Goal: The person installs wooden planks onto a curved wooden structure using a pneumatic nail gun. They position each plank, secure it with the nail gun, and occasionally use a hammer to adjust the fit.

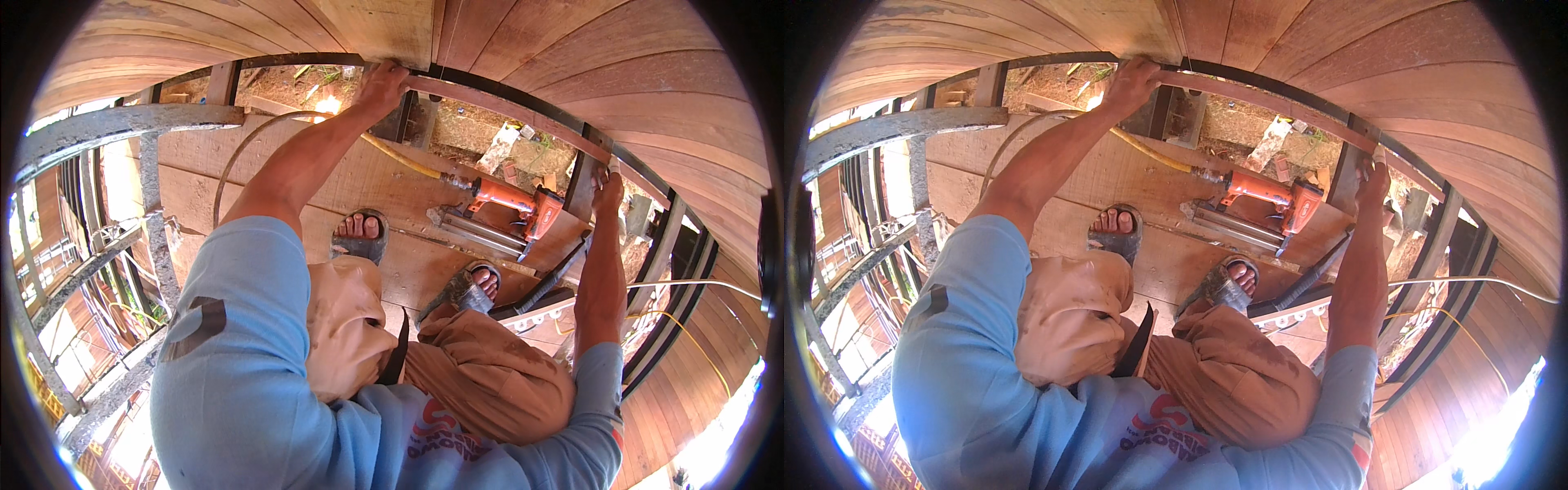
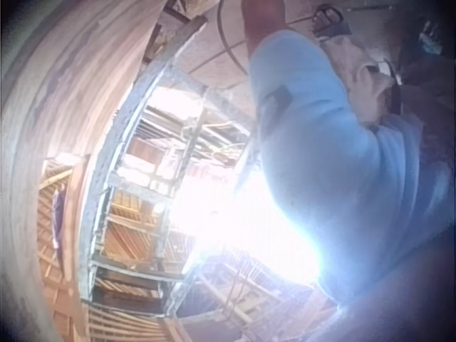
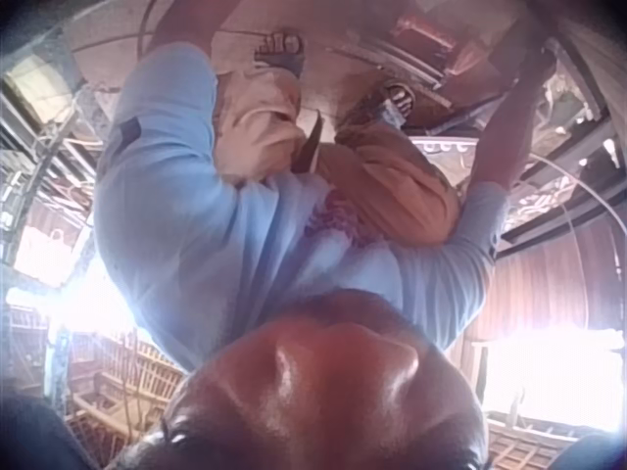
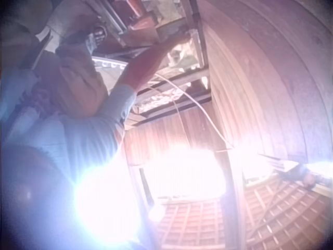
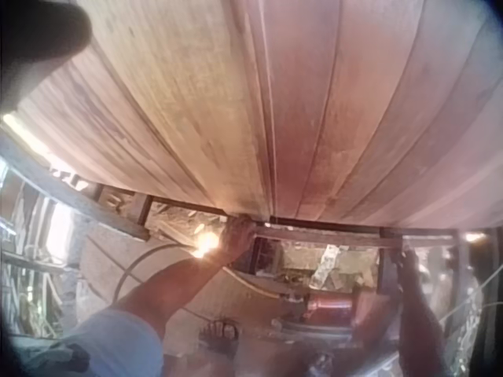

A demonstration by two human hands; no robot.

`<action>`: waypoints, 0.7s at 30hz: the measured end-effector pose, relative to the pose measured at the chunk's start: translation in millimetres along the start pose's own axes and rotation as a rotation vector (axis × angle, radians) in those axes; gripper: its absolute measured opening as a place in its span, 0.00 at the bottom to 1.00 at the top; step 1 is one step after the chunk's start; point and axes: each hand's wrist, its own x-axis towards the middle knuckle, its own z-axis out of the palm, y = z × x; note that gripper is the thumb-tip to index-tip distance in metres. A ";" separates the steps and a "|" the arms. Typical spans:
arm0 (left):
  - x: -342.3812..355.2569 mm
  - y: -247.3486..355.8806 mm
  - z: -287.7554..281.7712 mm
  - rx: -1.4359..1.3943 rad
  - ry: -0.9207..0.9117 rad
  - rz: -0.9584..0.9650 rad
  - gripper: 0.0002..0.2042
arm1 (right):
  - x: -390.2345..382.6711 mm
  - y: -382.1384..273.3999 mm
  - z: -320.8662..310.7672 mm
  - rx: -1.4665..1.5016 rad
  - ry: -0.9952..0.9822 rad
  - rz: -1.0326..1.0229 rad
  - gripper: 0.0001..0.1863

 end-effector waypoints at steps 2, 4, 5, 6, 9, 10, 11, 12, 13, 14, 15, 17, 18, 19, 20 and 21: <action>-1.2 -2.3 -0.7 -0.008 -0.005 0.002 0.13 | -2.5 -0.2 3.7 0.010 0.013 0.004 0.30; -1.2 -3.2 -0.4 -0.014 0.001 0.009 0.13 | -6.3 -2.5 6.5 0.020 0.019 0.006 0.29; -1.2 -3.2 0.1 -0.015 0.009 0.015 0.13 | -8.5 -3.7 7.5 0.025 0.017 0.007 0.29; -0.7 -2.5 0.7 -0.020 0.018 0.022 0.13 | -9.9 -4.8 6.6 0.029 0.018 0.005 0.29; 0.1 -3.3 1.4 -0.007 0.003 0.016 0.14 | -12.8 -7.8 9.6 0.035 0.048 0.013 0.28; -0.4 -5.4 1.6 -0.002 -0.003 0.018 0.14 | -14.4 -8.4 12.6 0.046 0.052 0.018 0.28; -0.6 -7.9 1.6 0.004 -0.010 0.020 0.14 | -15.7 -8.8 16.0 0.056 0.055 0.024 0.28; 0.4 -7.8 1.7 0.005 -0.012 0.029 0.15 | -16.6 -9.4 14.8 0.069 0.062 0.022 0.29; 0.3 -7.3 2.1 0.000 -0.004 0.032 0.15 | -17.3 -9.2 14.2 0.064 0.064 0.013 0.29; -0.3 -6.9 2.6 -0.005 0.003 0.034 0.15 | -17.6 -8.7 14.4 0.059 0.065 0.005 0.29; -0.1 -5.8 2.9 -0.010 0.010 0.037 0.15 | -17.9 -8.6 13.6 0.053 0.069 -0.004 0.29; 0.0 -5.0 2.6 -0.012 0.000 0.027 0.15 | -18.2 -9.7 10.9 0.066 0.033 0.004 0.30; -1.0 -5.7 2.1 -0.011 -0.006 0.018 0.15 | -19.6 -11.4 12.0 0.071 0.011 0.010 0.30; -1.4 -6.3 1.8 -0.006 -0.003 0.027 0.15 | -20.9 -12.7 13.9 0.066 0.020 0.011 0.30; -1.6 -7.1 1.4 -0.001 -0.001 0.035 0.15 | -22.2 -13.4 16.2 0.060 0.029 0.013 0.30; -0.7 -6.4 1.0 0.001 0.002 0.047 0.15 | -21.8 -13.3 15.4 0.054 0.040 0.012 0.30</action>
